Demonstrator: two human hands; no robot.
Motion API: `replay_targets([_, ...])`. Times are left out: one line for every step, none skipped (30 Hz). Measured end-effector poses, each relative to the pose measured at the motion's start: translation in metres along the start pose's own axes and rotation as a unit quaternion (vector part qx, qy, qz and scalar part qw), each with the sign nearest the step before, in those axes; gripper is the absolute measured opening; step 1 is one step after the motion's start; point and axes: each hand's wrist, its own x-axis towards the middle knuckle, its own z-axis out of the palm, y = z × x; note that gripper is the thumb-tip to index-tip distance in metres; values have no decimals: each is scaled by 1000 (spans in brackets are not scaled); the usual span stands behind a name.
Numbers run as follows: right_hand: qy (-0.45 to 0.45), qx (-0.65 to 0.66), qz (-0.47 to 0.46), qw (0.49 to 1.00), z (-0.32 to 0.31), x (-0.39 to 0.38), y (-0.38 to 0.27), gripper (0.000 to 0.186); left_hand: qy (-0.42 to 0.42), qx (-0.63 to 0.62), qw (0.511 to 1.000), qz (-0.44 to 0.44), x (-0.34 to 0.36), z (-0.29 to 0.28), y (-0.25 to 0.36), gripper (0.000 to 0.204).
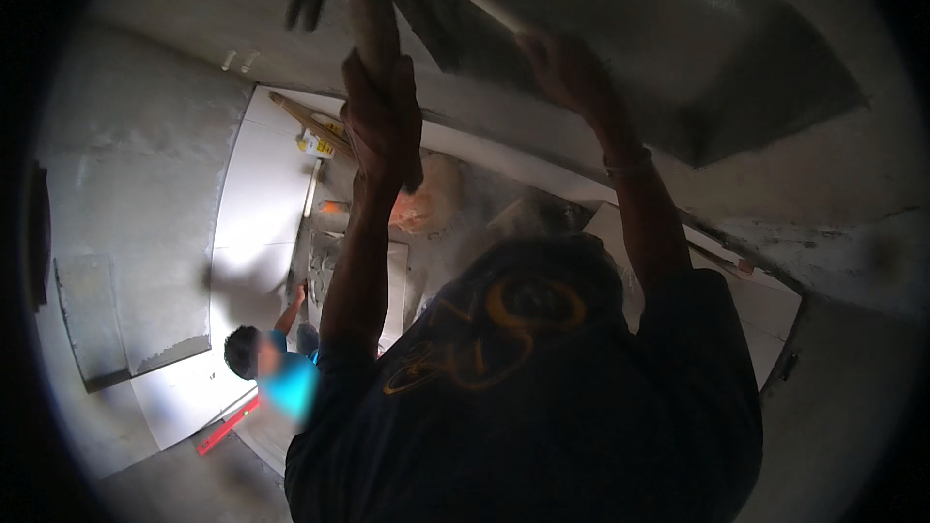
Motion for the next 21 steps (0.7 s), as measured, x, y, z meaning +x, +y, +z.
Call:
replay_targets([0, 0, -11, 1000, 0, 0, 3, 38, -9, 10, 1000, 9, -2, 4, -5, 44])
replay_targets([5, 3, -26, 1000, -1, 3, 3, 38, -15, 24, 999, 22, 1, 8, -13, 43])
replay_targets([-11, -1, -19, 1000, -3, 4, 2, 38, -21, 36, 999, 35, 5, 15, -25, 42])
replay_targets([-27, -5, -12, 1000, -6, 5, 0, 38, -108, 167, 979, 40, 13, 16, -45, 40])
replay_targets([-40, -11, -3, 999, -9, 7, 1, 39, -126, 165, 978, 12, 16, 13, -42, 39])
replay_targets([-32, -12, -3, 999, -8, 7, 3, 39, -145, 163, 976, -15, 18, 8, -37, 38])
replay_targets([-25, -13, -4, 1000, -6, 6, 6, 39, -164, 161, 972, -42, 19, 4, -30, 37])
replay_targets([-17, -14, 0, 1000, -5, 4, 7, 39, -142, 121, 982, -32, 14, 2, -21, 37])
replay_targets([1, -12, -16, 1000, -1, 2, 11, 39, -114, 77, 990, -32, 12, 0, -10, 36])
replay_targets([19, -10, -32, 999, 3, 2, 16, 40, -86, 33, 995, -32, 12, -1, 1, 35])
replay_targets([31, -6, -49, 998, 6, 0, 18, 40, -55, -9, 998, -40, 8, -3, 6, 34])
replay_targets([21, -4, -48, 999, 6, 1, 17, 40, -61, 29, 998, -15, 6, 3, -5, 35])
replay_targets([11, -3, -46, 999, 3, 2, 15, 40, -67, 66, 996, 11, 6, 13, -25, 36])
replay_targets([3, -3, -44, 999, 1, 4, 14, 40, -72, 102, 991, 39, 9, 16, -31, 37])
replay_targets([-13, 6, -21, 1000, 0, 4, 13, 38, -105, 133, 985, 40, 12, 14, -36, 39])
replay_targets([-29, 14, 2, 999, -1, 4, 12, 37, -138, 164, 976, 41, 14, 11, -40, 40])
replay_targets([-39, 21, 26, 999, -3, 6, 13, 35, -169, 194, 965, 47, 18, 11, -40, 41])
replay_targets([-4, 22, 8, 1000, 1, 2, 20, 38, -157, 159, 974, 31, 17, 11, -34, 41])
replay_targets([32, 22, -10, 999, 12, -5, 31, 41, -144, 123, 982, 14, 14, 10, -22, 41])
replay_targets([65, 23, -28, 997, 15, -8, 31, 44, -131, 88, 987, -6, 10, 9, -14, 41])
replay_targets([49, 39, -17, 998, 16, -8, 31, 44, -108, 56, 992, -14, 9, 10, -9, 40])
